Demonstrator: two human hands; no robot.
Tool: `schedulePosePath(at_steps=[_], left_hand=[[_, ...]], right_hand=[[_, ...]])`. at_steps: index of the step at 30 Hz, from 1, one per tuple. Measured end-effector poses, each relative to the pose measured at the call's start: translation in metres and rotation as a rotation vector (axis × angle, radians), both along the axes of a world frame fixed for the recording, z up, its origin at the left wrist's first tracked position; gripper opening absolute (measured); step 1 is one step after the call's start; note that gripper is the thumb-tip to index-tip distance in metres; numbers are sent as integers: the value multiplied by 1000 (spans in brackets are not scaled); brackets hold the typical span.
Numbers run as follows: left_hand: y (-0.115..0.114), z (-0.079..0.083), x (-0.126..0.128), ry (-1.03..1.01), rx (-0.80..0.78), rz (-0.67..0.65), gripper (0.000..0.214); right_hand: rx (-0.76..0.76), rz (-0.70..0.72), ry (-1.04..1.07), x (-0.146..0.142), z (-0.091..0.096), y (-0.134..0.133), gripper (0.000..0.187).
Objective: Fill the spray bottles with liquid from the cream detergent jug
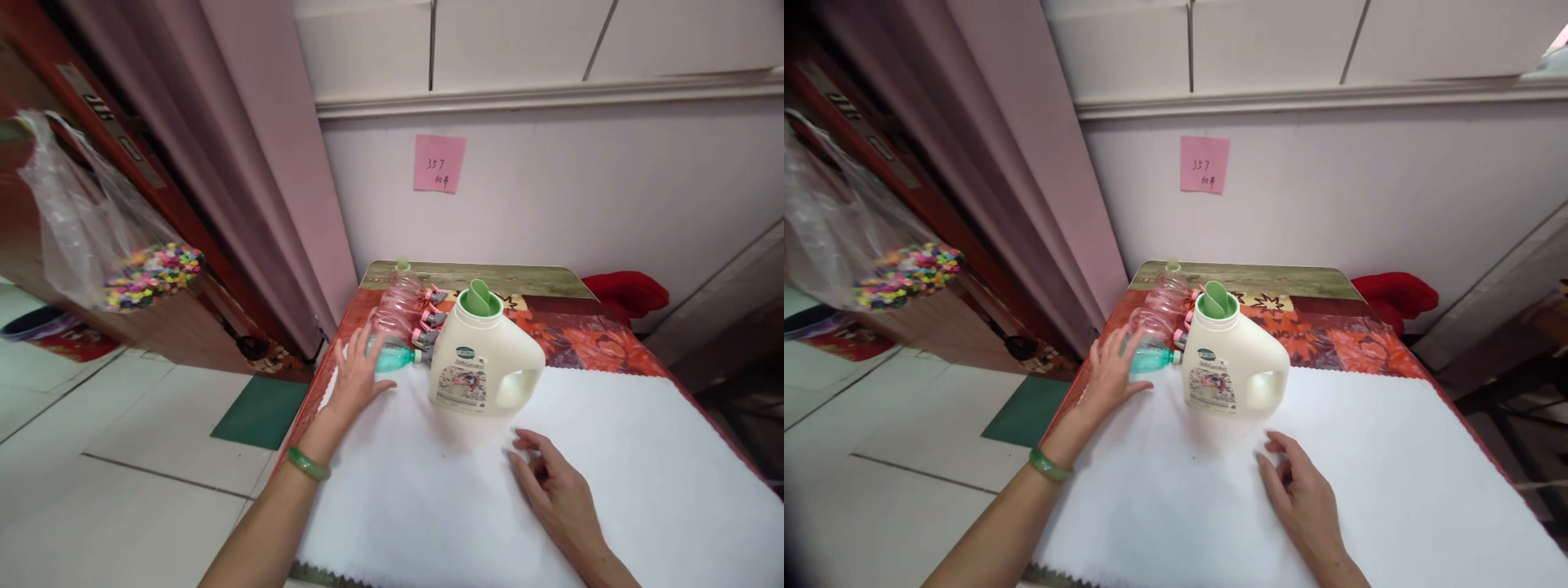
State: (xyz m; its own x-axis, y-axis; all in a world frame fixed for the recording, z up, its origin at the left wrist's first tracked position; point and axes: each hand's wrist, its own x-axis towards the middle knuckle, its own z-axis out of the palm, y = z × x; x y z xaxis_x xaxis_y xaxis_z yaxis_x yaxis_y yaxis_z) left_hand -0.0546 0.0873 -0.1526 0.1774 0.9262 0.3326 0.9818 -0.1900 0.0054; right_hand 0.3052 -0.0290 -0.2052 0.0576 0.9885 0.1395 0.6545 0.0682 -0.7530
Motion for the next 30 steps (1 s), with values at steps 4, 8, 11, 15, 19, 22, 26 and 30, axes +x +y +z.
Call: schedulePosePath(at_steps=[4, 8, 11, 15, 19, 22, 26, 30], left_hand=[[-18, -20, -17, -298, -24, 229, 121], [-51, -49, -17, -343, -52, 406, 99], [-72, -59, -14, -309, -124, 449, 86], [-79, -55, -17, -279, -204, 483, 88], [-76, -50, -17, -281, -231, 486, 88], [-76, -48, -15, -318, -205, 476, 86], [-78, -39, -16, -426, -94, 487, 77], [-88, -17, -2, -543, 106, 439, 65]], right_hand=[[13, -3, 19, 1, 2, 0, 42], [64, -15, 70, 1, 3, -3, 40], [132, -17, 39, 1, 2, -8, 38], [244, 46, -218, 8, 3, -10, 47], [223, 28, -532, 38, -4, -8, 64], [126, -9, -663, 66, -17, -10, 71], [73, -5, -606, 80, -23, -10, 73], [113, -31, -301, 65, 12, 10, 73]])
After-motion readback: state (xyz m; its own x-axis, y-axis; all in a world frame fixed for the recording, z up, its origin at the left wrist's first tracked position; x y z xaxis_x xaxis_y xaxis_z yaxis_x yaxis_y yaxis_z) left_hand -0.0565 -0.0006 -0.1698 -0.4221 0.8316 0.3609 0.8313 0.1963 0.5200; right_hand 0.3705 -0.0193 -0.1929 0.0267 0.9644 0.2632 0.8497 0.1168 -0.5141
